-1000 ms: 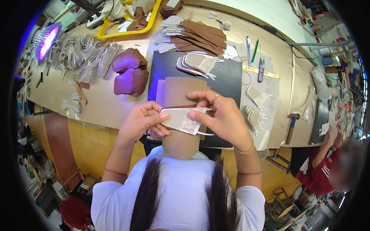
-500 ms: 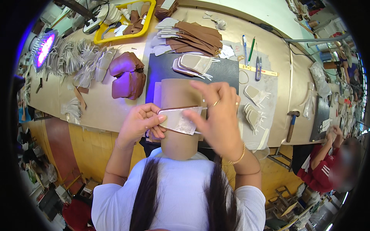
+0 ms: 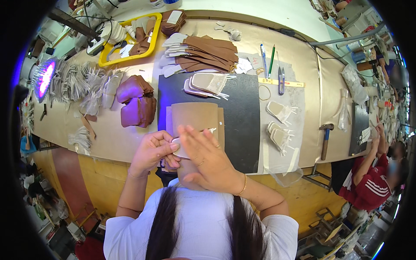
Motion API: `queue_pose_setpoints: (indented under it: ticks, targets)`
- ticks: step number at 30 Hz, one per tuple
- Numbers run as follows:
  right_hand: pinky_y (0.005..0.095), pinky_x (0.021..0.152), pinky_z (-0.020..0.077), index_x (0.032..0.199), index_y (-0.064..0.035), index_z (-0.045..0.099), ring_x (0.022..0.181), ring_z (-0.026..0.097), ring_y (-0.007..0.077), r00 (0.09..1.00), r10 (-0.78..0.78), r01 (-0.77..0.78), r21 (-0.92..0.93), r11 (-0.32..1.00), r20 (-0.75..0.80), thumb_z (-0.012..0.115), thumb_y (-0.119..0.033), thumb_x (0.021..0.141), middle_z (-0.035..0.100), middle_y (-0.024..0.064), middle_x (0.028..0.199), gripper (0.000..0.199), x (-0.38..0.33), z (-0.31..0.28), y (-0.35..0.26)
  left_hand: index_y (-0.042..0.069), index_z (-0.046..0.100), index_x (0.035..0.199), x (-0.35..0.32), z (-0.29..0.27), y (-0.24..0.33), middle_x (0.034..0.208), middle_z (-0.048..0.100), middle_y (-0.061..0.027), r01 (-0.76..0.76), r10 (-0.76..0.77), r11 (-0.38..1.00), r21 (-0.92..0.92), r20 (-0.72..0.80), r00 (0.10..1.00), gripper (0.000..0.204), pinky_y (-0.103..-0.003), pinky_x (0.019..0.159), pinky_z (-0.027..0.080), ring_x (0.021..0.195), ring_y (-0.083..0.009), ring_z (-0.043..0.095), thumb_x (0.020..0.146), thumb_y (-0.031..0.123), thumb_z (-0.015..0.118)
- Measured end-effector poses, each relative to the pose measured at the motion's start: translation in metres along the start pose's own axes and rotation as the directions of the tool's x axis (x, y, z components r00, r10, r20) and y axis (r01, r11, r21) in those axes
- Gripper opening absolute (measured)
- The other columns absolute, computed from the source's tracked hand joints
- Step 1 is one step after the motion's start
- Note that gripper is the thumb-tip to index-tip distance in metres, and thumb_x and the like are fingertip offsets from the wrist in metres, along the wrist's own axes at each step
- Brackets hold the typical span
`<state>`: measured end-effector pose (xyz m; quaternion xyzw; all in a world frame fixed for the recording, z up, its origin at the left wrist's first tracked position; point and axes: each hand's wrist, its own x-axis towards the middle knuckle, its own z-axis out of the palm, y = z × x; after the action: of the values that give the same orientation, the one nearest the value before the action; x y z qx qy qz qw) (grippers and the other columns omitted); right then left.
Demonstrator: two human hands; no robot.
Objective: The person repeatedly picks up small brown leather pieces and white foam inserts, aligns them, and presses them together by hand. The assembled units are placed on the table. The person continues this repetitive assembly process throughout the clip.
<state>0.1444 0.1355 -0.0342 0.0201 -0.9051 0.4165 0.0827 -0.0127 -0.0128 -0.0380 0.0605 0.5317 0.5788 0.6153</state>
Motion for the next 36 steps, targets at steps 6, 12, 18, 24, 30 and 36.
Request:
queue_pose_setpoints:
  ticks: [6, 12, 18, 24, 30, 36]
  targets:
    - [0.0435, 0.113, 0.0052, 0.147, -0.0012, -0.003, 0.142, 0.009, 0.0349, 0.979, 0.112, -0.062, 0.27, 0.961, -0.172, 0.029, -0.064, 0.09, 0.012, 0.0209, 0.152, 0.09, -0.014, 0.015, 0.015, -0.003, 0.051, 0.089, 0.002, -0.002, -0.002, 0.069, 0.064, -0.0149, -0.009, 0.009, 1.0, 0.021, 0.001, 1.0, 0.013, -0.026, 0.046, 0.054, 0.053, -0.0206, 0.065, 0.089, 0.006, 0.06]
    - [0.0396, 0.114, 0.0016, 0.146, -0.0037, -0.012, 0.143, 0.001, 0.0301, 0.908, 0.353, -0.125, 0.661, 0.74, -0.225, 0.031, -0.071, 0.085, 0.004, 0.0198, 0.154, 0.1, -0.024, 0.022, 0.023, -0.003, 0.052, 0.093, 0.003, 0.001, 0.002, 0.068, 0.064, -0.0146, -0.002, 0.003, 1.0, -0.013, 0.047, 0.999, 0.015, -0.027, 0.046, 0.054, 0.053, -0.0196, 0.065, 0.089, 0.008, 0.061]
    - [0.0297, 0.089, 0.0437, 0.131, -0.0001, 0.045, 0.095, 0.058, 0.0157, 0.884, 0.443, -0.242, 0.667, 0.705, -0.147, 0.073, -0.02, 0.079, 0.062, 0.0087, 0.106, 0.062, -0.002, -0.045, 0.009, -0.001, 0.055, 0.092, -0.001, 0.027, 0.015, 0.067, 0.064, -0.0126, -0.104, 0.096, 0.992, 0.077, 0.092, 0.991, 0.011, -0.025, 0.047, 0.051, 0.05, -0.0168, 0.062, 0.088, 0.007, 0.061]
    - [0.0227, 0.075, 0.0469, 0.11, -0.0008, 0.061, 0.084, 0.059, 0.0089, 0.778, 0.498, -0.139, 0.669, 0.73, -0.383, 0.066, -0.015, 0.086, 0.064, 0.0041, 0.094, 0.028, 0.055, -0.075, 0.054, 0.003, 0.062, 0.094, -0.011, -0.039, 0.029, 0.07, 0.064, -0.0049, -0.387, 0.543, 0.83, 0.4, -0.425, 0.724, 0.013, -0.02, 0.052, 0.046, 0.053, -0.0101, 0.056, 0.088, 0.015, 0.063]
    - [0.0209, 0.077, 0.0439, 0.111, -0.0028, 0.061, 0.081, 0.057, 0.0079, 0.783, 0.552, -0.352, 0.528, 0.773, -0.287, 0.065, -0.016, 0.086, 0.065, 0.0018, 0.091, 0.028, 0.088, -0.041, 0.128, 0.005, 0.063, 0.115, -0.003, -0.128, 0.005, 0.096, 0.058, -0.007, -0.195, 0.807, 0.468, 0.862, -0.327, 0.491, 0.031, -0.026, 0.067, 0.047, 0.078, -0.0153, 0.057, 0.086, 0.014, 0.064]
    - [0.0387, 0.082, 0.0408, 0.108, -0.016, 0.066, 0.097, 0.053, 0.0238, 0.73, 0.434, -0.529, -0.034, 0.848, -0.529, 0.071, -0.03, 0.078, 0.058, 0.0058, 0.108, 0.034, 0.085, -0.027, 0.138, 0.004, 0.064, 0.111, -0.002, -0.119, 0.007, 0.094, 0.06, -0.0077, -0.115, 0.731, 0.549, 0.828, -0.409, 0.545, 0.029, -0.027, 0.064, 0.048, 0.075, -0.0159, 0.059, 0.084, 0.012, 0.065]
